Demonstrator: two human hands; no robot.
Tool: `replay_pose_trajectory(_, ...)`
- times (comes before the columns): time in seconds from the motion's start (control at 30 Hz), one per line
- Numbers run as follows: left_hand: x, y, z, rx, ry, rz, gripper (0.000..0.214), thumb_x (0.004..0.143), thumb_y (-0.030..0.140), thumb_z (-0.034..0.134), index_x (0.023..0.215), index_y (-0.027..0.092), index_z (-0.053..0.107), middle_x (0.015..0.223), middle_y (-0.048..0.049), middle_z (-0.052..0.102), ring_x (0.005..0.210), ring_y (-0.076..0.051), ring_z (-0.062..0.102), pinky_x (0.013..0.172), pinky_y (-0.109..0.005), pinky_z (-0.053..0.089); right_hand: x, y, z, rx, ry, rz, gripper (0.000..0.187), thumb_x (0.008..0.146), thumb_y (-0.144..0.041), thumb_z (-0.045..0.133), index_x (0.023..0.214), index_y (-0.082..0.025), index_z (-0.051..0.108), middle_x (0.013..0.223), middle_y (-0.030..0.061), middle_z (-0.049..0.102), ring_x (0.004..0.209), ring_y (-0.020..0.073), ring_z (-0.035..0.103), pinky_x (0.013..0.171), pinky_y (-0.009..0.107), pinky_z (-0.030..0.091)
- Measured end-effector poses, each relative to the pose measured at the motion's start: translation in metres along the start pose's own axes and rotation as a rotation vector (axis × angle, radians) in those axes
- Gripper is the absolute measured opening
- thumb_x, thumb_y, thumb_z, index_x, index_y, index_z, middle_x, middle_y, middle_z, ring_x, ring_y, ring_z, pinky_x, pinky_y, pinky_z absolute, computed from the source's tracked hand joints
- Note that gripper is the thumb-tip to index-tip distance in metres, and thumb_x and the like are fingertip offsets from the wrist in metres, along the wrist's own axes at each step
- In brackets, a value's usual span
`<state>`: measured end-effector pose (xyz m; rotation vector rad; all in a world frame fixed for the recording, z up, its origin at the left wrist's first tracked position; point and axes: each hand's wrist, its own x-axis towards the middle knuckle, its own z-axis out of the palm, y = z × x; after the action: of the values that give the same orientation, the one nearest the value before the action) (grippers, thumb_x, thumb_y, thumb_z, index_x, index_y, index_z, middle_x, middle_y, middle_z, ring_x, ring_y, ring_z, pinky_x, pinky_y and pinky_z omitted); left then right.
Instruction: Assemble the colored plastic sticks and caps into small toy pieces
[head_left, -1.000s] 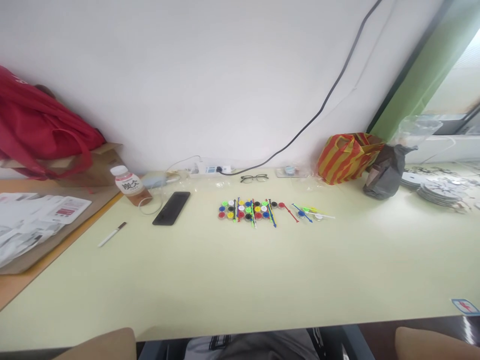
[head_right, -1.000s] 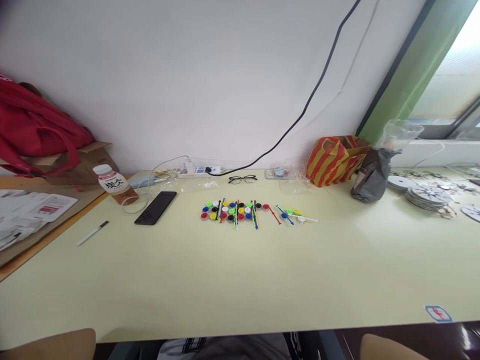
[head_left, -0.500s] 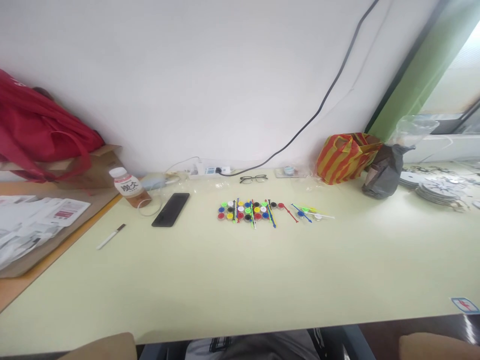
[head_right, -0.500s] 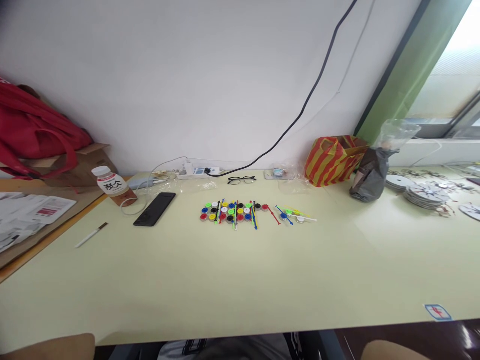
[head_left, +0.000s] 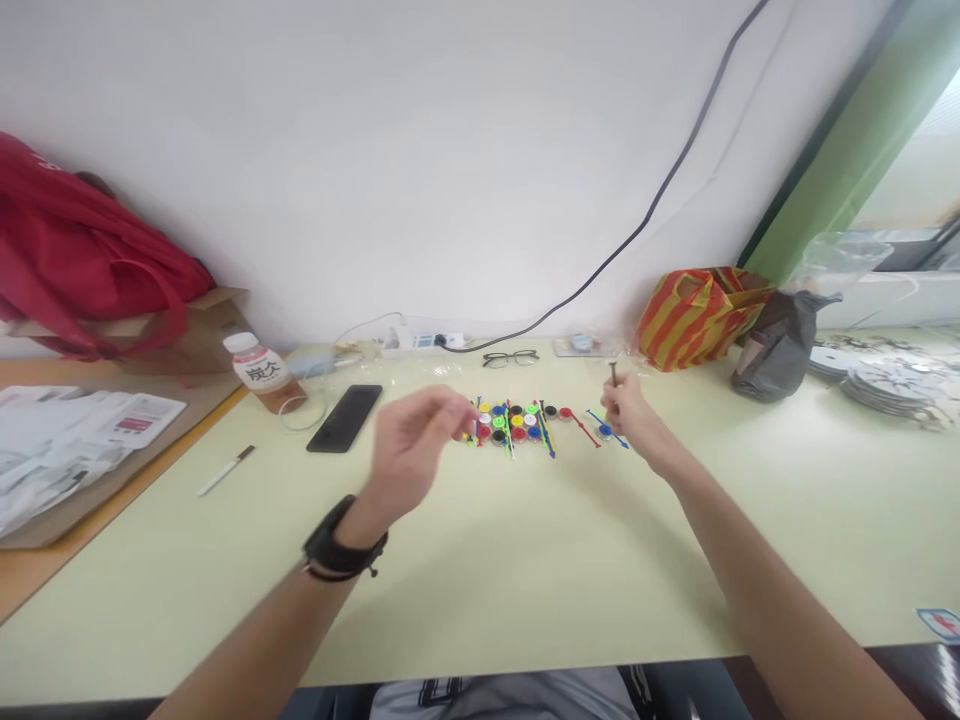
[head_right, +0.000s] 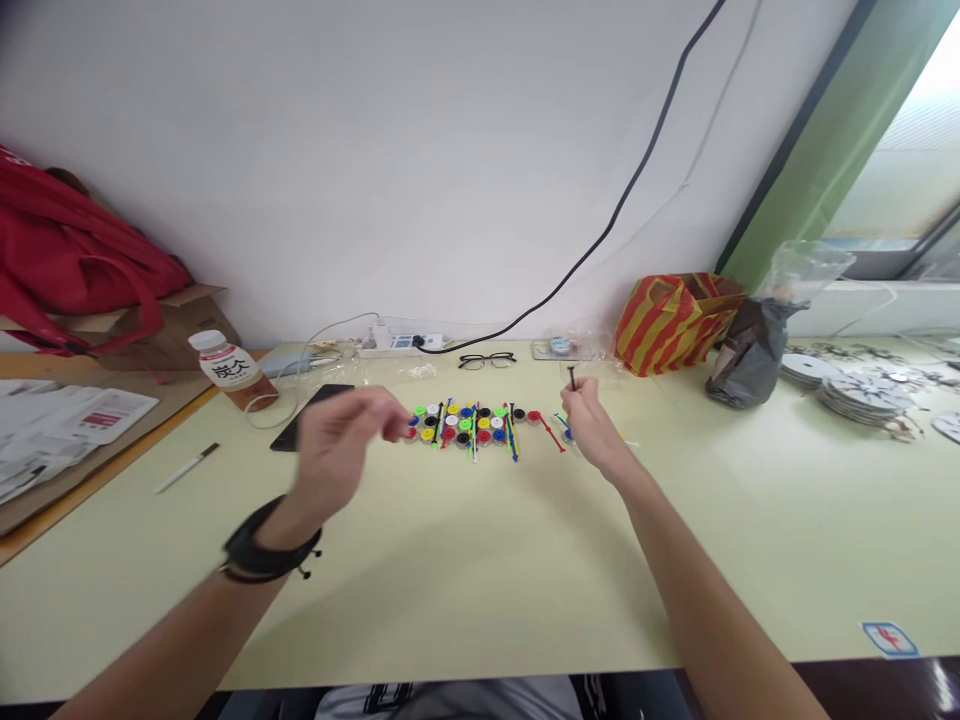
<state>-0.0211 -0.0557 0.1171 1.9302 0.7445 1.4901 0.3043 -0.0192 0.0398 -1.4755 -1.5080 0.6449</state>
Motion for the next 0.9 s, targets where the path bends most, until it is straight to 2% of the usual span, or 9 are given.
replay_pose_trajectory(0.07,-0.009,-0.036,0.010,0.087,-0.132,-0.155,0.034,0.100,0.040,0.059,0.082,0.015,0.073,0.073,-0.0043,0.068,0.065,-0.014,0.060,0.060,-0.025,0.047,-0.002,0.007,0.015,-0.080,-0.039,0.012,0.025,0.097,-0.039,0.037,0.102,-0.023,0.056,0.074,0.0000,0.057,0.066,0.0186,0.053,0.061,0.029,0.045)
replay_pose_trajectory(0.13,-0.021,-0.065,0.017,0.165,-0.242,-0.241,0.037,0.099,0.042,0.058,0.077,0.015,0.070,0.069,-0.0027,0.066,0.063,-0.013,0.056,0.059,-0.024,0.043,-0.006,0.013,0.024,-0.174,-0.081,-0.005,0.029,0.097,-0.036,0.036,0.100,-0.022,0.062,0.080,0.0039,0.064,0.077,0.0220,0.061,0.071,0.033,0.048)
replay_pose_trajectory(0.23,-0.036,-0.089,0.023,0.196,-0.394,-0.335,0.037,0.100,0.041,0.054,0.077,0.015,0.069,0.064,0.0003,0.059,0.057,-0.011,0.049,0.053,-0.023,0.035,-0.010,0.018,0.033,-0.301,-0.139,-0.073,0.031,0.099,-0.031,0.036,0.109,-0.020,0.064,0.095,0.0093,0.069,0.094,0.0256,0.065,0.084,0.037,0.049)
replay_pose_trajectory(0.3,-0.042,-0.094,0.025,0.230,-0.492,-0.332,0.038,0.099,0.041,0.055,0.074,0.015,0.067,0.063,0.0008,0.057,0.058,-0.011,0.047,0.054,-0.024,0.034,-0.011,0.022,0.036,-0.371,-0.153,-0.105,0.032,0.100,-0.028,0.035,0.116,-0.019,0.061,0.100,0.0107,0.068,0.098,0.0261,0.064,0.086,0.037,0.048)
replay_pose_trajectory(0.37,-0.045,-0.094,0.026,0.278,-0.535,-0.308,0.038,0.098,0.042,0.057,0.072,0.016,0.066,0.064,0.0008,0.056,0.059,-0.012,0.046,0.056,-0.025,0.034,-0.012,0.025,0.038,-0.429,-0.156,-0.117,0.034,0.101,-0.025,0.033,0.123,-0.019,0.058,0.100,0.0106,0.065,0.096,0.0259,0.063,0.083,0.036,0.048)
replay_pose_trajectory(0.53,-0.046,-0.092,0.027,0.335,-0.559,-0.291,0.037,0.098,0.042,0.055,0.074,0.017,0.066,0.065,0.0003,0.056,0.062,-0.013,0.046,0.057,-0.026,0.033,-0.012,0.031,0.040,-0.500,-0.166,-0.164,0.035,0.101,-0.025,0.033,0.130,-0.018,0.052,0.093,0.0083,0.056,0.084,0.0247,0.059,0.074,0.035,0.048)
replay_pose_trajectory(0.67,-0.047,-0.093,0.027,0.335,-0.562,-0.298,0.036,0.098,0.042,0.055,0.074,0.017,0.066,0.066,0.0009,0.055,0.062,-0.013,0.046,0.057,-0.027,0.033,-0.013,0.033,0.043,-0.463,-0.115,-0.219,0.039,0.100,-0.022,0.035,0.136,-0.020,0.049,0.095,0.0080,0.055,0.085,0.0245,0.058,0.078,0.036,0.049)
replay_pose_trajectory(0.77,-0.048,-0.094,0.027,0.331,-0.556,-0.299,0.036,0.098,0.042,0.055,0.074,0.017,0.066,0.065,0.0008,0.055,0.062,-0.013,0.046,0.057,-0.027,0.033,-0.014,0.033,0.046,-0.401,-0.048,-0.255,0.039,0.099,-0.018,0.035,0.133,-0.019,0.053,0.102,0.0100,0.059,0.093,0.0252,0.060,0.086,0.038,0.049)
replay_pose_trajectory(0.9,-0.048,-0.094,0.027,0.325,-0.550,-0.300,0.036,0.098,0.042,0.055,0.074,0.017,0.067,0.066,0.0003,0.057,0.062,-0.014,0.047,0.057,-0.027,0.033,-0.015,0.036,0.049,-0.335,-0.028,-0.278,0.032,0.099,-0.017,0.036,0.116,-0.021,0.062,0.107,0.0103,0.064,0.102,0.0250,0.062,0.091,0.039,0.048)
